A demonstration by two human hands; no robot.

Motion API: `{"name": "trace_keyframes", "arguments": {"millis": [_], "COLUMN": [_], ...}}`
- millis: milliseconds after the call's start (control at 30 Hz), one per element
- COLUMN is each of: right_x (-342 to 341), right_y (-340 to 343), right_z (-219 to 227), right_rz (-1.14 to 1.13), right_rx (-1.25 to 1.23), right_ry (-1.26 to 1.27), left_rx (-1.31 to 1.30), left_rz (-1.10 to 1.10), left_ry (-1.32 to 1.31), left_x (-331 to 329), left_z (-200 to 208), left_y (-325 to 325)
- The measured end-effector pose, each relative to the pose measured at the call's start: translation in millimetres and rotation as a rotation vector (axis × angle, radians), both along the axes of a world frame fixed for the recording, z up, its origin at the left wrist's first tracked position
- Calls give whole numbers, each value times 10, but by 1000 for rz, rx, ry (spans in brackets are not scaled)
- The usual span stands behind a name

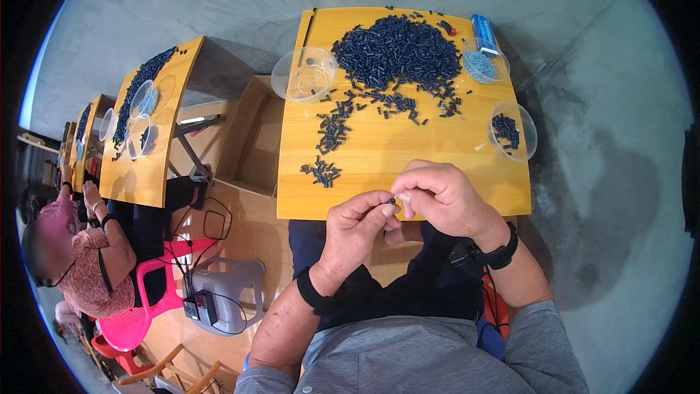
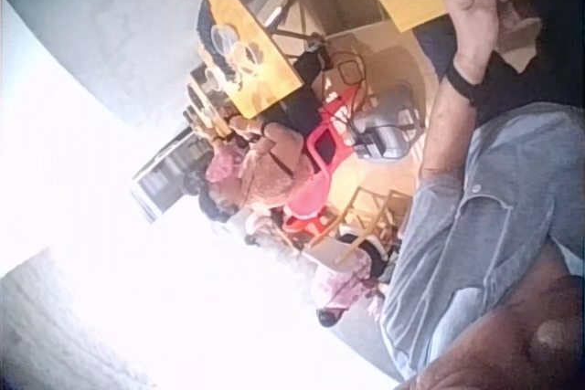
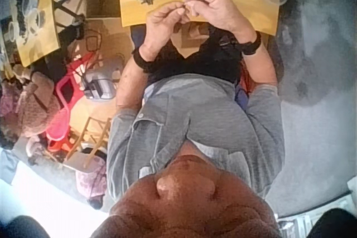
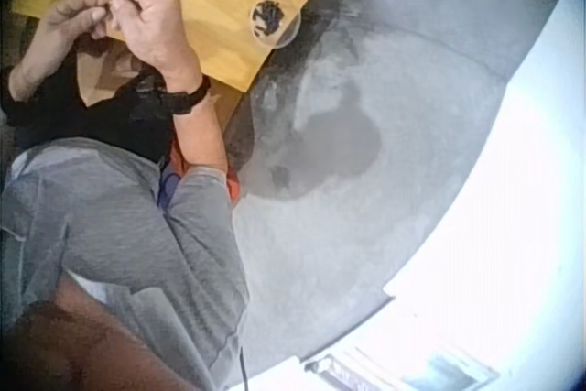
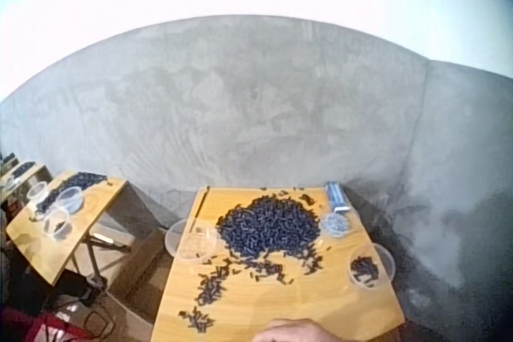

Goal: The recorder is assembling small plastic components, specifically inserting small colorful pegs into blue plastic housings.

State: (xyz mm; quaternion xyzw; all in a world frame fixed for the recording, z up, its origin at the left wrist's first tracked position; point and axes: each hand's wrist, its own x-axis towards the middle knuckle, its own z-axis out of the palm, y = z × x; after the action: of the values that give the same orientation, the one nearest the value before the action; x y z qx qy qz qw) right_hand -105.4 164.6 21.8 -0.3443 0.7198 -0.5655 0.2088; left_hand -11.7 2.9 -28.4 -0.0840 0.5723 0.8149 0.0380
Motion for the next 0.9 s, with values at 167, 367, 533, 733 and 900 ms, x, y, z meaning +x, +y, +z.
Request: {"name": "trace_keyframes", "arguments": {"millis": [167, 367, 533, 733, 900], "right_x": [68, 54, 42, 89, 137], "right_y": [-24, -37, -55, -85, -91], "right_z": [74, 65, 43, -20, -121], "right_rz": [9, 51, 86, -13, -50], "right_rx": [22, 79, 59, 47, 26], "right_ry": [-27, 72, 342, 224, 258], "left_rx": [-2, -18, 0, 21, 45], "left_rz": [21, 0, 15, 23, 9], "left_ry": [30, 23, -18, -69, -79], "left_x": [43, 56, 49, 37, 24], "left_z": [14, 8, 26, 9, -29], "left_y": [-5, -39, -20, -40, -41]}}
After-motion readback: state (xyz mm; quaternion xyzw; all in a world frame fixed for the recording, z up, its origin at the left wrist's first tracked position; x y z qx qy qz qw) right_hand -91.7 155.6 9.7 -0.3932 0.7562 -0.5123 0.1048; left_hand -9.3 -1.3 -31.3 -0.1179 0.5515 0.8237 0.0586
